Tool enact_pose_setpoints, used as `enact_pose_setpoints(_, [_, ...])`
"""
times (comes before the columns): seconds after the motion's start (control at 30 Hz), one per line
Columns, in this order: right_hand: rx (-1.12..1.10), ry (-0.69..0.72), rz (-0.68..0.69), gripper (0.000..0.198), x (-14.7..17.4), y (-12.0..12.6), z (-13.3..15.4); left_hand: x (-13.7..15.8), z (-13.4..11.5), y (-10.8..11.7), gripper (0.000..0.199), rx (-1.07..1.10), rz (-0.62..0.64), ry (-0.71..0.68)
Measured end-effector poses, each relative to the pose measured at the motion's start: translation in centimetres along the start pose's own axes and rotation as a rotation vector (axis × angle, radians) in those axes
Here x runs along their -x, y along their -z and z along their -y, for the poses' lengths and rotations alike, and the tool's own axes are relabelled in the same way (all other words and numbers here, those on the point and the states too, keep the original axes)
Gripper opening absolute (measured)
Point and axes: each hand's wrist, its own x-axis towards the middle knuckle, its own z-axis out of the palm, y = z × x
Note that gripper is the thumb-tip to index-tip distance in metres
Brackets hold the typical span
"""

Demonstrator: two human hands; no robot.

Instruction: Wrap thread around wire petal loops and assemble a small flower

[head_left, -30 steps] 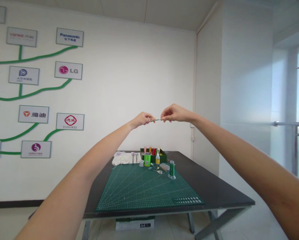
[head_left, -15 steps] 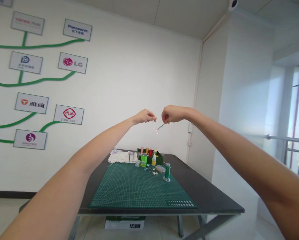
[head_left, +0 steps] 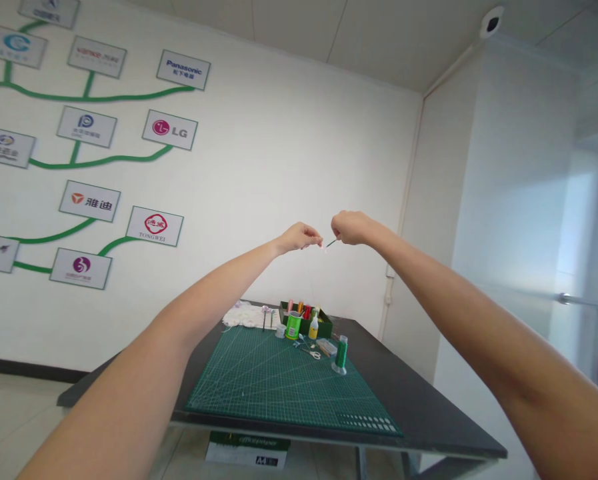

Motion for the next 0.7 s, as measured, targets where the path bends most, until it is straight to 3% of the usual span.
enact_pose_setpoints(0.33, [-0.137, -0.086, -0.139, 0.024, -1.8, -2.5, -1.9, -0.8, 1.8, -2.3, 0.02, 0.098, -0.11, -0.017])
enact_pose_setpoints(0.7, [-0.5, -0.105, -0.32, 0.02, -2.9, -7.4, -2.1, 0.1, 4.8, -4.2, 0.026, 0.195, -0.199, 0.046])
